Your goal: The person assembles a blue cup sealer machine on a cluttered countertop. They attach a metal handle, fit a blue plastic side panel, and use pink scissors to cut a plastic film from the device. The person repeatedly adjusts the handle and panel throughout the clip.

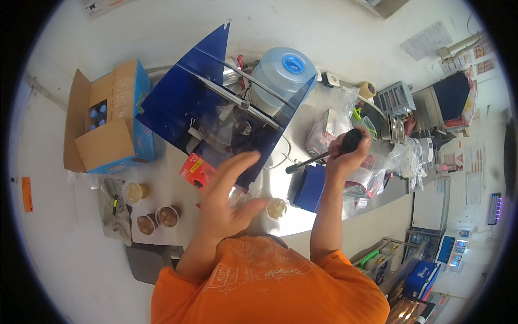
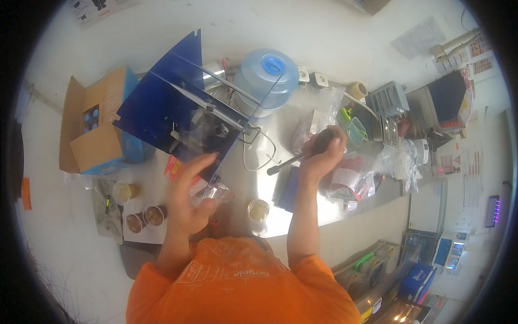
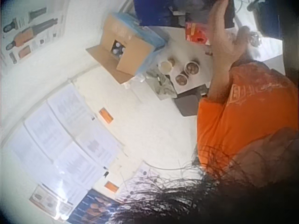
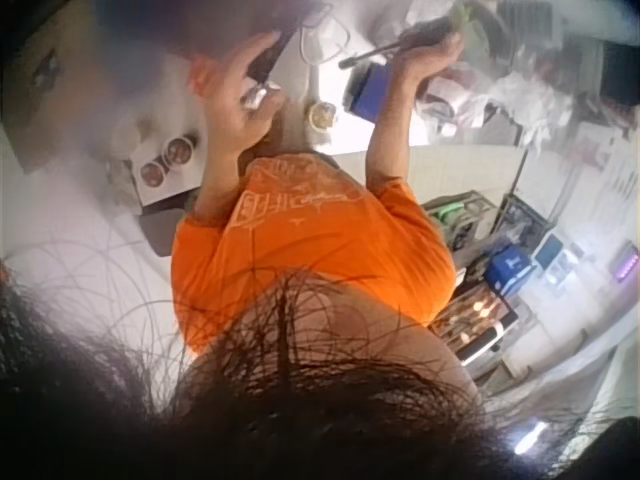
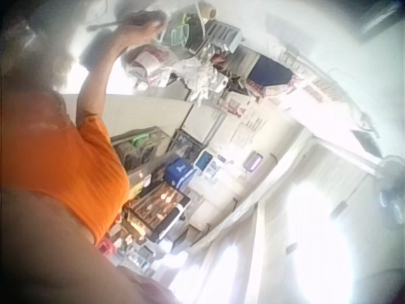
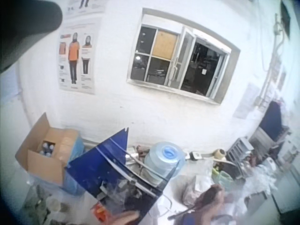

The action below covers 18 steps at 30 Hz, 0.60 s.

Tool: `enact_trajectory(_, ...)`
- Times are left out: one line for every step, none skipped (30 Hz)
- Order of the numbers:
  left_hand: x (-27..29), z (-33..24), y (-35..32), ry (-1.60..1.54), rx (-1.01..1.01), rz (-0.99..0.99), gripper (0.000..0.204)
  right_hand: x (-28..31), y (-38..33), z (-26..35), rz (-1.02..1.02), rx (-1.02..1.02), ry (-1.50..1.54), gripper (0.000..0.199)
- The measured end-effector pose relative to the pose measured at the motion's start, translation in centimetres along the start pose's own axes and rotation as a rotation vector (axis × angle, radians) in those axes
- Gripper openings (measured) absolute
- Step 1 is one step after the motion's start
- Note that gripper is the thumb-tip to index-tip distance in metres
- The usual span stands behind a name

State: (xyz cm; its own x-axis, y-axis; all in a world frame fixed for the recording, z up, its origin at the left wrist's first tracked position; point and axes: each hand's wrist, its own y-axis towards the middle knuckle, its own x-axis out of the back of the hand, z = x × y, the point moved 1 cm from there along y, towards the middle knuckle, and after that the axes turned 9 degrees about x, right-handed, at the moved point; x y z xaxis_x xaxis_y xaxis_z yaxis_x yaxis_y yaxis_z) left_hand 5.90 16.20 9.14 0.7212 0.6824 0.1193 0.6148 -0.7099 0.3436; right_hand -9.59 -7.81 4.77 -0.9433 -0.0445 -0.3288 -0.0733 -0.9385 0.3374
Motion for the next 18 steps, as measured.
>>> enact_trajectory(0.3, 0.2, -0.9, -0.024, -0.036, -0.045, 0.039, 0.0, 1.0, 0.5, -0.026, -0.071, 0.025, 0.044)
enact_trajectory(0.5, 0.3, -2.2, -0.066, -0.127, -0.019, 0.036, 0.1, 2.0, 0.6, -0.051, -0.142, 0.051, 0.043)
enact_trajectory(0.4, 0.5, -3.8, -0.107, -0.219, 0.006, 0.033, 0.2, 3.1, 0.3, -0.089, -0.211, 0.035, 0.042)
enact_trajectory(0.3, 0.9, -5.2, -0.153, -0.311, 0.025, 0.030, 0.3, 4.3, -0.2, -0.122, -0.277, 0.015, 0.041)
enact_trajectory(-0.5, 1.2, -6.2, -0.152, -0.271, 0.069, 0.028, 0.3, 5.4, -0.8, -0.153, -0.344, -0.004, 0.041)
enact_trajectory(-2.0, 1.3, -7.0, -0.154, -0.229, 0.113, 0.026, 1.0, 6.4, -1.9, -0.106, -0.418, -0.009, 0.047)
enact_trajectory(-3.4, 1.3, -7.8, -0.152, -0.181, 0.153, 0.023, 1.4, 6.8, -3.1, -0.103, -0.502, -0.045, 0.048)
enact_trajectory(-4.8, 2.2, -8.1, -0.233, 0.043, 0.163, 0.023, 1.6, 7.0, -4.3, -0.097, -0.586, -0.081, 0.050)
enact_trajectory(-6.4, 3.6, -7.6, -0.314, 0.263, 0.175, 0.022, 2.2, 7.7, -5.8, -0.096, -0.666, -0.115, 0.052)
enact_trajectory(-7.6, 4.8, -7.0, -0.400, 0.480, 0.185, 0.022, 3.6, 8.7, -8.3, -0.019, -0.725, -0.114, 0.055)
enact_trajectory(-8.2, 5.4, -6.2, -0.364, 0.489, 0.158, 0.023, 4.2, 8.7, -10.9, 0.001, -0.775, -0.175, 0.056)
enact_trajectory(-8.7, 6.1, -5.2, -0.329, 0.497, 0.129, 0.024, 4.6, 8.8, -13.2, 0.021, -0.822, -0.238, 0.057)
enact_trajectory(-8.9, 6.3, -4.5, -0.295, 0.505, 0.106, 0.025, 4.2, 8.7, -14.3, 0.037, -0.866, -0.301, 0.058)
enact_trajectory(-8.6, 5.8, -4.5, -0.293, 0.597, 0.289, 0.036, 3.6, 8.5, -15.8, 0.083, -0.874, -0.328, 0.056)
enact_trajectory(-8.6, 4.6, -4.4, -0.215, 0.345, 0.438, 0.038, 3.0, 8.0, -17.0, 0.125, -0.891, -0.359, 0.055)
enact_trajectory(-8.3, 4.1, -3.9, -0.234, 0.341, 0.508, 0.040, 3.8, 9.3, -19.5, 0.211, -0.869, -0.266, 0.055)
enact_trajectory(-7.9, 3.9, -4.1, -0.249, 0.354, 0.573, 0.041, 4.0, 9.6, -21.6, 0.206, -0.843, -0.239, 0.054)
enact_trajectory(-7.7, 4.1, -4.3, -0.152, 0.431, 0.574, 0.041, 3.3, 9.6, -22.9, 0.208, -0.817, -0.210, 0.054)
